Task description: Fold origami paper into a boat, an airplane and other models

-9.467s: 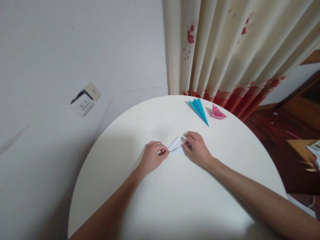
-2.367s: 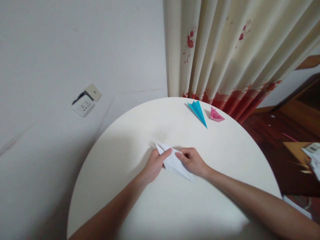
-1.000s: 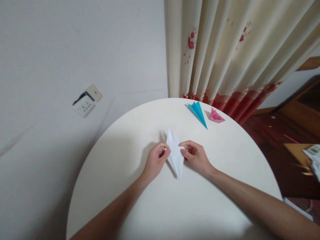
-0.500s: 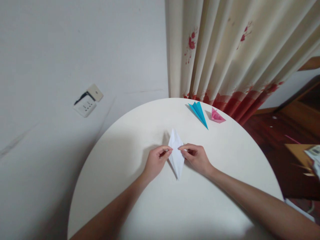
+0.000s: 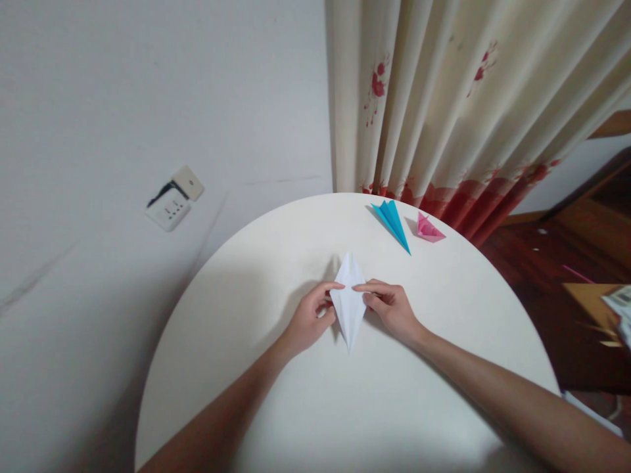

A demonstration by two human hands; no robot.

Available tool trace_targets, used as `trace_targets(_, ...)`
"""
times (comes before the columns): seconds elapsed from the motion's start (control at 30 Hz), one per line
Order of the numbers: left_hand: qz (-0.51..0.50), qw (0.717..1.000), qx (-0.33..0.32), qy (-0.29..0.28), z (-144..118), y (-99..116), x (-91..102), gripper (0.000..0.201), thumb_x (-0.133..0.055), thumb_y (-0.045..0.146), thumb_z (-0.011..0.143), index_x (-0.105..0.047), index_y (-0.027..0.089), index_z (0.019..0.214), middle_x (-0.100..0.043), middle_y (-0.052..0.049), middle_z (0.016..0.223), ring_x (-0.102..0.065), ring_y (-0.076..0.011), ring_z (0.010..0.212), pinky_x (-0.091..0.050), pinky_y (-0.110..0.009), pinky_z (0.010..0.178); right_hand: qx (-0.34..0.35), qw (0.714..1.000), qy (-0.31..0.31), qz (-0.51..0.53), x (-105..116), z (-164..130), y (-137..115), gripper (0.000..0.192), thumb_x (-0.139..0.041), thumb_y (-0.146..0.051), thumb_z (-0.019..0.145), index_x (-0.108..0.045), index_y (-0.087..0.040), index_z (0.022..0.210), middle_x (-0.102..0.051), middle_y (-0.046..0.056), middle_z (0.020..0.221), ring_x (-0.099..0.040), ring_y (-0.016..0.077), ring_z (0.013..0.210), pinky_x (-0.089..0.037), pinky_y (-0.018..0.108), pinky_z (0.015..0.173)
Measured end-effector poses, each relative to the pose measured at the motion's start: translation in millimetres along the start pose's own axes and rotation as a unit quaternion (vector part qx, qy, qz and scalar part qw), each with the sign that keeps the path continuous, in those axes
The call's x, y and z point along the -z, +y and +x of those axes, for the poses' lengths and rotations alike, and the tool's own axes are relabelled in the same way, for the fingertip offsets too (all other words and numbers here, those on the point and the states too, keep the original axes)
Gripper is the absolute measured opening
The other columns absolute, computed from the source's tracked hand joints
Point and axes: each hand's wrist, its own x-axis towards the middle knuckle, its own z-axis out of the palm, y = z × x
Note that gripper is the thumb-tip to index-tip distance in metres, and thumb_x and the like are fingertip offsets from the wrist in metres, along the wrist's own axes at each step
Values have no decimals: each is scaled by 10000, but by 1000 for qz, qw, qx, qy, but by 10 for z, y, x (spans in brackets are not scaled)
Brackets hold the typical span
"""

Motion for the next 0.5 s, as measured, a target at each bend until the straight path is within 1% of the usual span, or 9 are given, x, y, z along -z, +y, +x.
trace_targets(0.13, -5, 1000, -1, -8, 0, -24, 4, 427, -615, 101, 755, -631, 187, 1173, -700, -87, 1117, -677, -198, 963, -504, -279, 851, -5, 1000, -10, 16, 18, 5, -9, 257, -656, -239, 806, -815, -223, 1007, -618, 20, 796, -505, 144, 660, -360, 290, 604)
trace_targets(0.27, -18, 1000, 1, 2, -6, -11, 12, 390, -685, 174, 777, -655, 188, 1166, -705, -90, 1110, -674, -209, 976, -507, -285, 857, 7, 999, -27, 32, 41, 8, -33, 301, -648, -220, 761, -812, -227, 1013, -618, 23, 811, -511, 156, 687, -374, 298, 627)
trace_targets(0.4, -19, 1000, 1, 15, 1, 1, 18, 382, -755, 284, 777, -695, 193, 1144, -712, -90, 1087, -668, -213, 937, -502, -279, 820, 14, 999, -29, 25, 31, 11, -84, 253, -700, -325, 802, -811, -221, 1004, -610, 23, 782, -514, 156, 676, -382, 294, 624)
trace_targets(0.47, -1, 999, -10, 38, 14, 7, 19, 329, -751, 341, 797, -727, 191, 1088, -712, -82, 1054, -655, -206, 917, -490, -265, 799, 13, 1000, -25, 12, 13, 8, -105, 264, -708, -401, 835, -812, -217, 994, -630, 36, 801, -527, 162, 690, -390, 295, 624)
trace_targets(0.5, 15, 999, -18, 48, 21, 11, 19, 280, -733, 365, 818, -743, 187, 1033, -710, -71, 1004, -643, -197, 889, -480, -256, 779, 12, 1000, -22, 5, 4, 6, -109, 269, -703, -429, 850, -815, -213, 964, -639, 42, 803, -532, 165, 696, -392, 296, 624)
